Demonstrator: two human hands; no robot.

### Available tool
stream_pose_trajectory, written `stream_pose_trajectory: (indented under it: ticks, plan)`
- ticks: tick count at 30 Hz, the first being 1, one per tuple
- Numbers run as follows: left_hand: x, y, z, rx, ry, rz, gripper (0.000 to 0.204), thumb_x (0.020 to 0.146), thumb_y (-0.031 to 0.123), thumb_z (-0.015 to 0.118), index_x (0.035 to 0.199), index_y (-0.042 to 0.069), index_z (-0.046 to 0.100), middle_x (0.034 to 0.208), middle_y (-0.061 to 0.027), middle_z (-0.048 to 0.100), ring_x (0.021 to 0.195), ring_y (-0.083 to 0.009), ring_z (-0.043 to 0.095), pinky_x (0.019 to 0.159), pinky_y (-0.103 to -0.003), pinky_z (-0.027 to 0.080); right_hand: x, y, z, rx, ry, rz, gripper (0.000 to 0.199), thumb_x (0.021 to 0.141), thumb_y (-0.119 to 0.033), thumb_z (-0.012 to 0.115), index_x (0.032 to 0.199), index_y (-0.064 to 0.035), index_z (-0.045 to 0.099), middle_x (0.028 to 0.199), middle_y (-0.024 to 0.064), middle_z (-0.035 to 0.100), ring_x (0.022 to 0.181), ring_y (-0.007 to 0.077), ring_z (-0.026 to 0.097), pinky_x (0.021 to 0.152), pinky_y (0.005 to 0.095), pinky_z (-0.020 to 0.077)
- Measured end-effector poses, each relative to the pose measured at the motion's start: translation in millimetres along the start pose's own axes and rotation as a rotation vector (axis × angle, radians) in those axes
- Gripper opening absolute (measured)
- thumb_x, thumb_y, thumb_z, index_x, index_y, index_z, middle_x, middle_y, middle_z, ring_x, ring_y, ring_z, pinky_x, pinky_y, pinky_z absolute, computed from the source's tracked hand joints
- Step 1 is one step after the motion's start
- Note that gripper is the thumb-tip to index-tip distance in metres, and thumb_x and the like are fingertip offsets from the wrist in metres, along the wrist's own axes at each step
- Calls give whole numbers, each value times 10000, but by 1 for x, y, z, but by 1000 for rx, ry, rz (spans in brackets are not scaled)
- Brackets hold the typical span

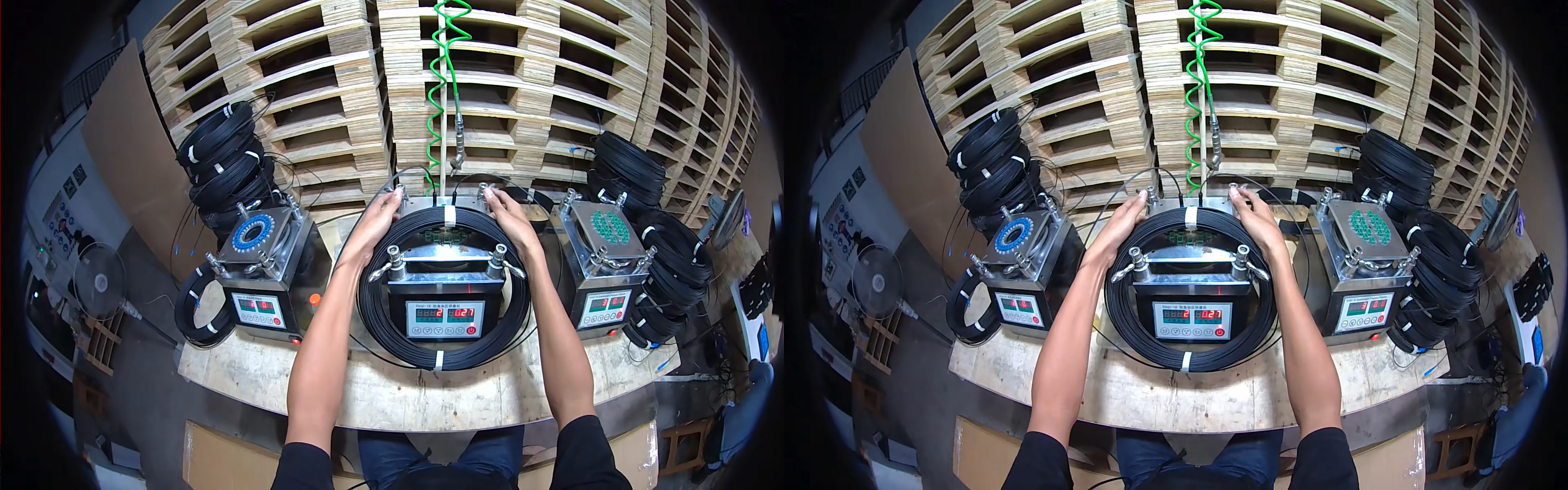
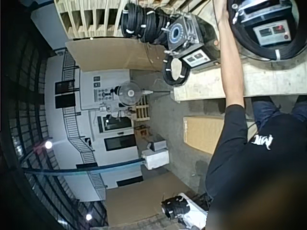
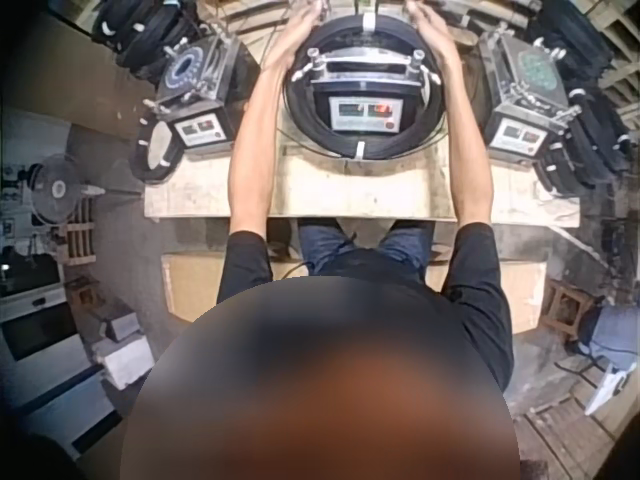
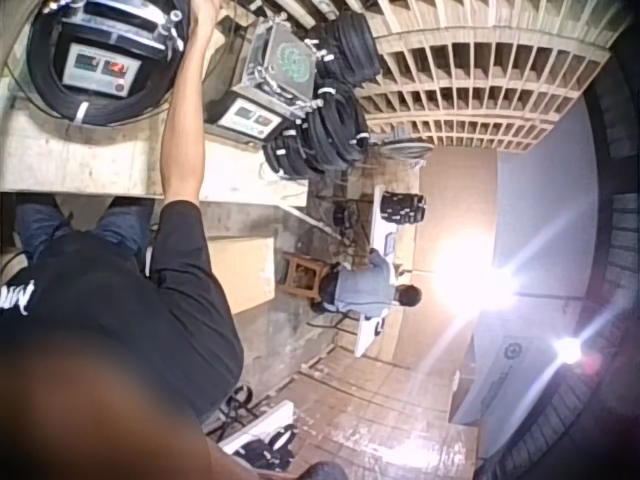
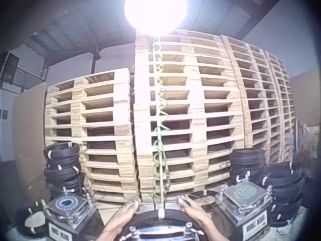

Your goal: Operating industrial winding machines to coil and bundle black cable.

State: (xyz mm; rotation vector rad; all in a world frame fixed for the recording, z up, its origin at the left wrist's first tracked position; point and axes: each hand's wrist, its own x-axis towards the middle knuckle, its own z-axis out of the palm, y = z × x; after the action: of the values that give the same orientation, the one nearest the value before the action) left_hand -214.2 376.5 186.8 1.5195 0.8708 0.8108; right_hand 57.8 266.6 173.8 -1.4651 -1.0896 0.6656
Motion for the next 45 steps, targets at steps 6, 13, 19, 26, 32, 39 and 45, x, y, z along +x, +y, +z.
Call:
stream_pose_trajectory:
  ticks: [6, 13, 19, 26, 32, 39, 45]
  plan:
    - [-14, 15, 11, -40, -7, 61, 664, 1024, 558, 486, 1340, -21, 565, 1254, -101, 621, 1016, -164, 556, 969, -305, 431, 4, 6, -4, -121, 22, -62, 656, 984, -530, 577, 1429, -49, 541, 1338, 167, 624, 1228, 235, 574, 1041, 326, 426]
    - [-2, 1, 3, 37, 103, 17, 680, 1010, 582, 492, 1359, 0, 546, 1099, -104, 624, 941, -172, 550, 917, -314, 437, 1, 3, -1, 33, -98, -57, 651, 994, -509, 572, 1471, -72, 501, 1394, 144, 585, 1207, 209, 571, 1027, 311, 430]
    - [-1, -2, -1, 2, 55, -5, 794, 962, 639, 538, 1415, -10, 481, 1110, -144, 603, 984, -197, 557, 896, -323, 461, -6, -8, 2, 72, -32, 35, 681, 959, -546, 606, 1428, -57, 540, 1363, 151, 607, 1197, 225, 583, 1013, 319, 444]
    - [-10, 13, 12, 10, 18, 39, 756, 1002, 591, 502, 1411, -44, 486, 1295, -148, 593, 1147, -206, 547, 1039, -315, 393, 4, 8, -7, -108, 22, -57, 687, 951, -571, 590, 1390, -42, 573, 1352, 194, 614, 1275, 285, 564, 1066, 364, 414]
    - [-4, 3, 8, 29, 103, 62, 701, 1016, 574, 485, 1362, -34, 532, 1234, -119, 613, 1091, -184, 553, 1022, -309, 396, -6, -4, 1, 21, -72, -79, 721, 958, -537, 609, 1500, -87, 456, 1381, 217, 583, 1311, 263, 538, 1071, 350, 417]
    - [-7, 7, 5, -18, 95, -59, 631, 1013, 557, 507, 1309, 2, 562, 1031, -83, 616, 886, -128, 558, 864, -285, 462, -11, -15, 0, 6, -48, 5, 705, 960, -521, 619, 1484, -76, 467, 1401, 199, 566, 1243, 257, 579, 1032, 343, 446]
    - [-15, 18, 12, -125, 8, 1, 590, 1018, 542, 514, 1280, 18, 583, 934, -42, 623, 806, -87, 551, 778, -257, 475, -2, 1, -4, -4, 38, -3, 666, 958, -526, 617, 1420, -52, 538, 1390, 180, 581, 1224, 252, 585, 1032, 343, 442]
